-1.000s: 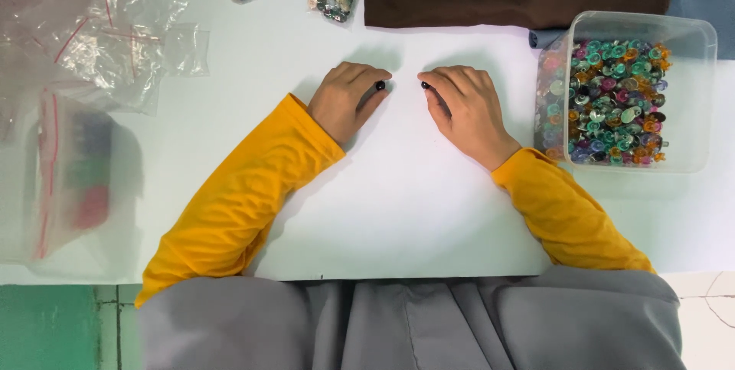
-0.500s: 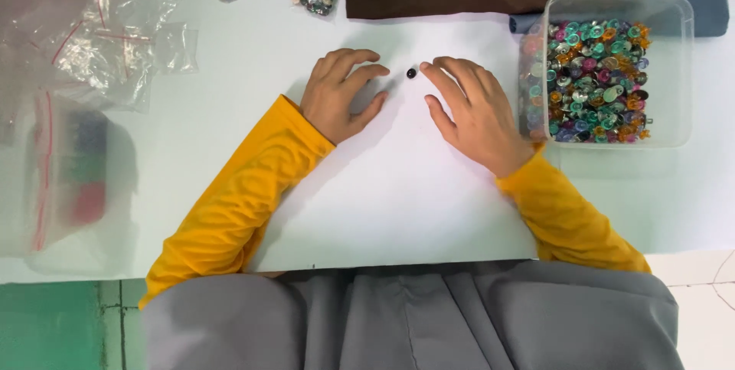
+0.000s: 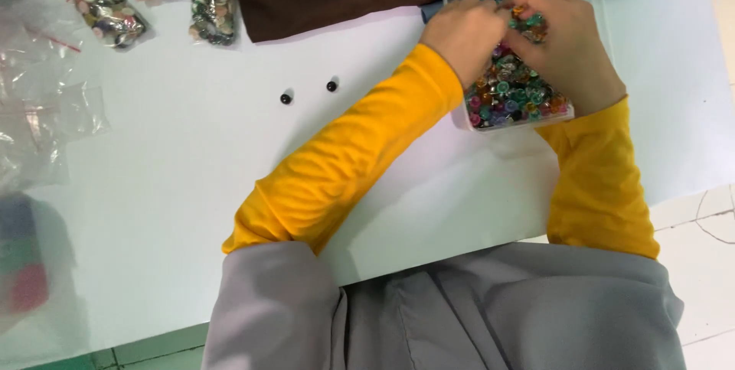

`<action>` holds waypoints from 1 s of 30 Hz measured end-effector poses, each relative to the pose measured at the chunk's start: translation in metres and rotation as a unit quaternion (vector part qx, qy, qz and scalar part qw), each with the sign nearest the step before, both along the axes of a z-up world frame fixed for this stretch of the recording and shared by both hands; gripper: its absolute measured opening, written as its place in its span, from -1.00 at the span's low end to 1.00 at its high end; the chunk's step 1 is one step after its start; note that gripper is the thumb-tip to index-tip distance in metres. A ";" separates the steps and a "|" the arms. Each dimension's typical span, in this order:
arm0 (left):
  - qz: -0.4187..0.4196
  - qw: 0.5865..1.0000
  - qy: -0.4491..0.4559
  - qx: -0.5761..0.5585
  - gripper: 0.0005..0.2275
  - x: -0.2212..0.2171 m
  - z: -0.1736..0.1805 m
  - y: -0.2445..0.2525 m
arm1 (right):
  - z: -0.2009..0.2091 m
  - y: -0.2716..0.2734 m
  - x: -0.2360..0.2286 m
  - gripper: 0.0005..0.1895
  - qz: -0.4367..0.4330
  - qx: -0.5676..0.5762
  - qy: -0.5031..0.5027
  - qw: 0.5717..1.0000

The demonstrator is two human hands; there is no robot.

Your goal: Sorting colorful buttons from a container and placing them into small plastic bags

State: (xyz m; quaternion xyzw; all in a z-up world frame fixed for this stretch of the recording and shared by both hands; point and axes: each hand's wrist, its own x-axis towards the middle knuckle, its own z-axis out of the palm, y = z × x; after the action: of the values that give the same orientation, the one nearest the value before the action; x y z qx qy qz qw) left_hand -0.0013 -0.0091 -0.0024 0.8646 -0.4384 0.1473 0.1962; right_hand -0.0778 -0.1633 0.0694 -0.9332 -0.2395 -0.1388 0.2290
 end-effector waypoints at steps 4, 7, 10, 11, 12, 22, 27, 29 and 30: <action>0.043 0.991 0.086 0.089 -0.64 0.020 -0.014 -0.017 | -0.007 -0.008 0.005 -0.68 -0.009 -0.010 0.037 0.999; 0.067 0.987 0.069 0.126 -0.62 0.024 -0.028 -0.024 | -0.006 -0.005 0.006 -0.75 -0.013 -0.035 0.035 0.999; 0.077 0.992 0.051 0.089 -0.85 0.025 -0.038 -0.026 | -0.010 -0.004 0.003 -0.74 -0.047 -0.060 0.044 0.996; 0.074 0.993 0.040 0.087 -0.84 0.024 -0.038 -0.025 | -0.011 -0.003 0.001 -0.79 -0.057 -0.073 0.051 0.994; 0.071 0.993 0.029 0.085 -0.80 0.023 -0.038 -0.024 | -0.011 -0.001 0.000 -0.84 -0.068 -0.085 0.057 0.992; -0.013 0.995 0.043 0.089 -0.65 0.002 0.006 -0.001 | 0.002 0.012 -0.011 -0.90 -0.094 -0.001 0.108 0.990; 0.042 0.992 0.035 0.110 -0.85 -0.001 -0.018 -0.029 | 0.003 0.012 -0.014 -0.89 -0.153 0.028 0.099 0.983; 0.022 0.989 0.054 0.133 -0.86 0.004 -0.013 -0.027 | -0.001 0.008 -0.016 -0.90 -0.193 -0.008 0.109 0.975; 0.001 0.985 0.073 0.156 -0.85 0.006 -0.010 -0.026 | -0.002 0.006 -0.016 -0.81 -0.233 -0.043 0.120 0.964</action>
State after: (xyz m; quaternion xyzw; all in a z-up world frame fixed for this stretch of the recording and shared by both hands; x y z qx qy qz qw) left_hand 0.0046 -0.0350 -0.0123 0.8936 -0.4394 0.0138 0.0907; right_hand -0.0938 -0.1571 0.0670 -0.9820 0.0077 -0.0651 0.1773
